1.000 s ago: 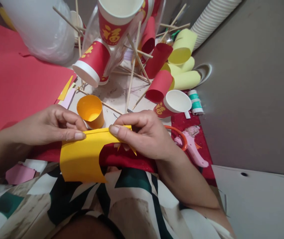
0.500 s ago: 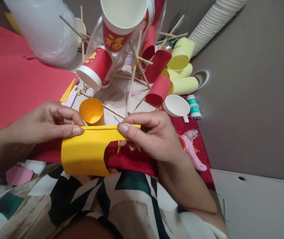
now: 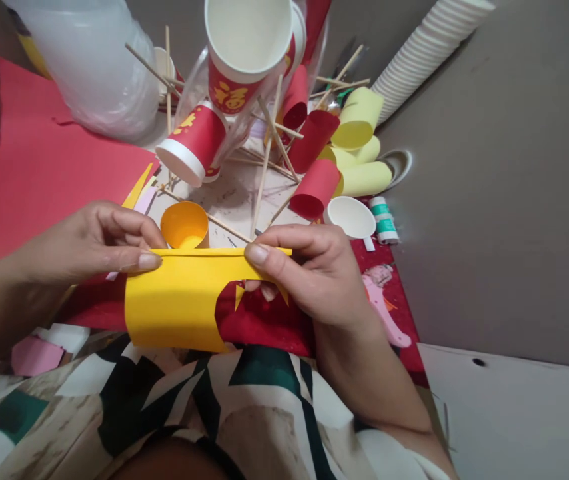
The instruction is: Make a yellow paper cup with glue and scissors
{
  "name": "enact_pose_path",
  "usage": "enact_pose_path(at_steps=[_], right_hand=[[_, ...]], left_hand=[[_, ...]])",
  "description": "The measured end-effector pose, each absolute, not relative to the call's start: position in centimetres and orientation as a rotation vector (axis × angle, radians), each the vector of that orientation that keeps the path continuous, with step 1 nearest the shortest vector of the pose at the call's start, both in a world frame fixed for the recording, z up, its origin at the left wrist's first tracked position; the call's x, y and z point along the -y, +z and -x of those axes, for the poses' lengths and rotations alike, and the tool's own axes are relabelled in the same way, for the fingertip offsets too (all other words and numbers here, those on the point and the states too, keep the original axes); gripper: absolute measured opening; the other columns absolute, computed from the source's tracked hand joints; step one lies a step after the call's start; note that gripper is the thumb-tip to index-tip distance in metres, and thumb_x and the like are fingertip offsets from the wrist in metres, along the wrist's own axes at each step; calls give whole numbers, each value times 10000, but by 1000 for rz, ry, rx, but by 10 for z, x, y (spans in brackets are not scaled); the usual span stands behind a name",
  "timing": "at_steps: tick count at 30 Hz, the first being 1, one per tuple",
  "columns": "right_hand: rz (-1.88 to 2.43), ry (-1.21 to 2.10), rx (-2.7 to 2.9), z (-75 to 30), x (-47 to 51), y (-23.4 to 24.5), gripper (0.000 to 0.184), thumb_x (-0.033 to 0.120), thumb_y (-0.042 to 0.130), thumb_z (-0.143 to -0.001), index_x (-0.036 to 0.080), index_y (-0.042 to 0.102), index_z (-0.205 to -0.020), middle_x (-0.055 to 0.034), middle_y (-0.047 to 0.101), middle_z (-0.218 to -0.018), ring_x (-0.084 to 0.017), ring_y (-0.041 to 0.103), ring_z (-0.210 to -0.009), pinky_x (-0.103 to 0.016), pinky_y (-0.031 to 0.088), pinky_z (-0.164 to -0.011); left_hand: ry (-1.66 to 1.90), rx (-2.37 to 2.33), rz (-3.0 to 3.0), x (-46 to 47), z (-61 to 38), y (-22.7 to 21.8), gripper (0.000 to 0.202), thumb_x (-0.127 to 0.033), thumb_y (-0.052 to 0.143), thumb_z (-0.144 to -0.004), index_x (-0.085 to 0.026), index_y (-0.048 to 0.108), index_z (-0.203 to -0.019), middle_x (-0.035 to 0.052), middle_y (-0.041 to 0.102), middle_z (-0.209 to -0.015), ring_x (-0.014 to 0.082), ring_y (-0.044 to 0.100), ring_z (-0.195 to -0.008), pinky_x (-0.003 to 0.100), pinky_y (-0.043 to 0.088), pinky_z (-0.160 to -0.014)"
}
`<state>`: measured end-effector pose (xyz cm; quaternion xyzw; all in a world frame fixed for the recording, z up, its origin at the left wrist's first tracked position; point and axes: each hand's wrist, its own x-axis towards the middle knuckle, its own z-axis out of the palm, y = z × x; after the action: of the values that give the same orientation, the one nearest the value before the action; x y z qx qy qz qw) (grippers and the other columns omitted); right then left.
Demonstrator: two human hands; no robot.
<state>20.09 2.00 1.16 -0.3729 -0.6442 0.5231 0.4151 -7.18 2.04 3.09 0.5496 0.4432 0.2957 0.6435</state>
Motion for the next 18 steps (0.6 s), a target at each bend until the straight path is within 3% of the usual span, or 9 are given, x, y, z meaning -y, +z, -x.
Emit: enact_pose_path(at_steps=[9,13,18], right_hand=[[891,1251,1604,-203,-18,12,137,266,736,-909,283,780,-780,66,705,-589,-46,547,-410,-114,440,-386],[889,1218,1620,-203,-19,13,129,255,736,-904,288,783,-789,64,705,-583,-54,541,-394,-125,438,-369],[889,1201,1648,-200,-19,14,174,245,739,-893,258,767,-721,45,691,-558,-68,537,-380,-150,423,-352]], left_hand=[[644,-931,-1259,-26,77,37,67,-102,750,-701,-163,748,-672,-54,627,-563,21,515,-478,78,373,-439],[562,-901,-1293,-30,82,40,91,-105,765,-702,-173,789,-757,-58,623,-543,24,508,-444,82,354,-410],[552,-890,-1293,-32,88,42,106,-162,789,-725,-179,800,-829,-34,691,-616,48,564,-473,107,426,-451]])
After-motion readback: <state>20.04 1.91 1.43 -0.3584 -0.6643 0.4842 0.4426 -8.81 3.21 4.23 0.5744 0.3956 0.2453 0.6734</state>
